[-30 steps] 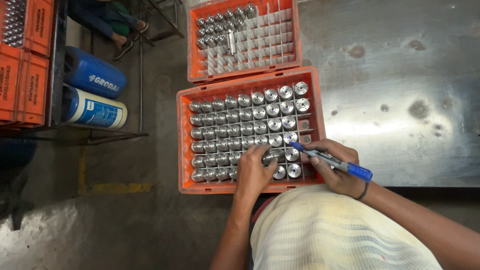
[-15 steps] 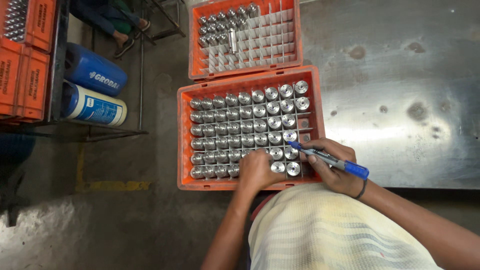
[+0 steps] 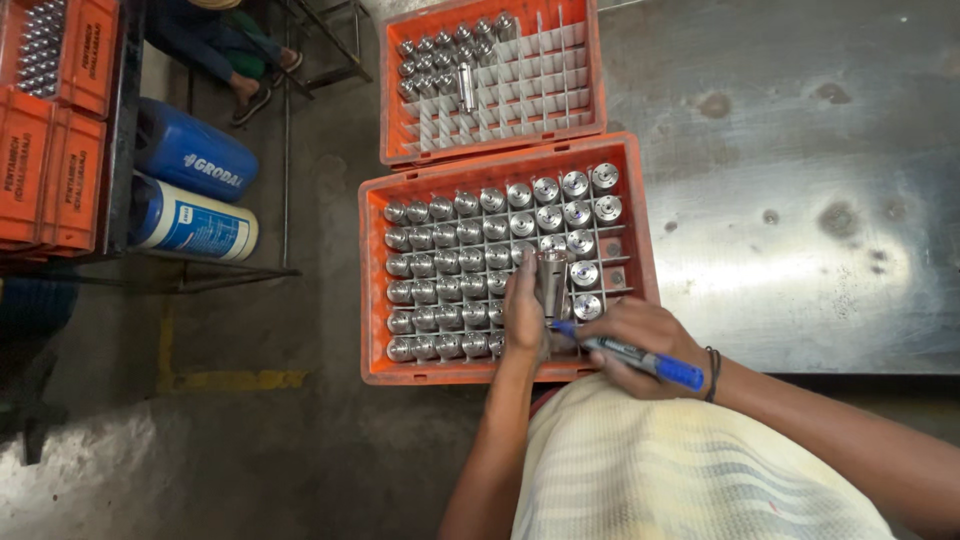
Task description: The person holds a blue marker and picks machined metal parts one at a time from an orange crate, marks each part, and places it into a compartmentalized grid tray. The person repeats this pick-mark-place cycle continuously across the crate of parts.
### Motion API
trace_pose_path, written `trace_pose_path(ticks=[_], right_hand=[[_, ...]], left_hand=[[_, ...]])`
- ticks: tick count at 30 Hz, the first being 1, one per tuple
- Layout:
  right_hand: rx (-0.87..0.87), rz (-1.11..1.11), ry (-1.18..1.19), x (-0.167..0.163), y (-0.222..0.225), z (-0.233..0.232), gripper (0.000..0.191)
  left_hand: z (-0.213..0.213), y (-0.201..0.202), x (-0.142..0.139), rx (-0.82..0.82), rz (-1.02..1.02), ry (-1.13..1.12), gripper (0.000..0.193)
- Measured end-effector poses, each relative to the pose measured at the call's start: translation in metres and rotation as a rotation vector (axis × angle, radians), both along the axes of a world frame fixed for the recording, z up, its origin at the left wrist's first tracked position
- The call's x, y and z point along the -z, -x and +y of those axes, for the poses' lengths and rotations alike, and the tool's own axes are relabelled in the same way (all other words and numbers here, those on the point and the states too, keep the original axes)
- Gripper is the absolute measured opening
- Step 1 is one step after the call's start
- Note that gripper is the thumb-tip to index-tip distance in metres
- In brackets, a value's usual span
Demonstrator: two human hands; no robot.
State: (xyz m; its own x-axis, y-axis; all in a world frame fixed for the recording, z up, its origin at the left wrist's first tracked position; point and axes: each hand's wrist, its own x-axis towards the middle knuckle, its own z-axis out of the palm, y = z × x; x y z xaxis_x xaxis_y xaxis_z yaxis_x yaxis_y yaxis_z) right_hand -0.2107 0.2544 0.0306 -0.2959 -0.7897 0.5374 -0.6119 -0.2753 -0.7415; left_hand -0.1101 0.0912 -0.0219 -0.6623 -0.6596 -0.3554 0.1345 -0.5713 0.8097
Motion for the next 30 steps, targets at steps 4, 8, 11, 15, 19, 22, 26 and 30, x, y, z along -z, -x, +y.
trace_pose_path(ticks=[4, 8, 11, 15, 19, 22, 26, 30], right_hand=[[0.014, -0.041, -0.043, 0.007, -0.005, 0.001, 0.017], [0.049, -0.120, -0.052, 0.010, -0.008, 0.004, 0.020], [-0.088, -0.099, -0.073, 0.011, -0.007, 0.003, 0.017], [0.066, -0.133, -0.067, 0.011, -0.002, 0.008, 0.020], [0.120, -0.219, -0.103, 0.010, 0.004, 0.017, 0.022], [0.117, -0.225, -0.093, 0.011, 0.005, 0.016, 0.023], [0.136, -0.231, -0.159, 0.013, 0.005, 0.012, 0.022], [0.120, -0.223, -0.136, 0.012, 0.005, 0.011, 0.021]], left_hand=[[-0.004, -0.005, -0.004, 0.059, 0.020, 0.027, 0.038], [-0.006, -0.005, 0.002, 0.070, -0.030, 0.089, 0.047], [-0.008, -0.010, 0.001, 0.100, -0.021, -0.033, 0.050], [-0.017, -0.036, -0.021, 0.439, -0.394, 0.828, 0.037], [-0.031, -0.061, -0.041, 0.597, -0.416, 1.137, 0.025], [-0.031, -0.069, -0.044, 0.525, -0.511, 0.754, 0.027], [-0.024, -0.072, -0.039, 0.442, -0.513, 0.673, 0.021], [-0.019, -0.067, -0.038, 0.594, -0.949, 1.256, 0.036]])
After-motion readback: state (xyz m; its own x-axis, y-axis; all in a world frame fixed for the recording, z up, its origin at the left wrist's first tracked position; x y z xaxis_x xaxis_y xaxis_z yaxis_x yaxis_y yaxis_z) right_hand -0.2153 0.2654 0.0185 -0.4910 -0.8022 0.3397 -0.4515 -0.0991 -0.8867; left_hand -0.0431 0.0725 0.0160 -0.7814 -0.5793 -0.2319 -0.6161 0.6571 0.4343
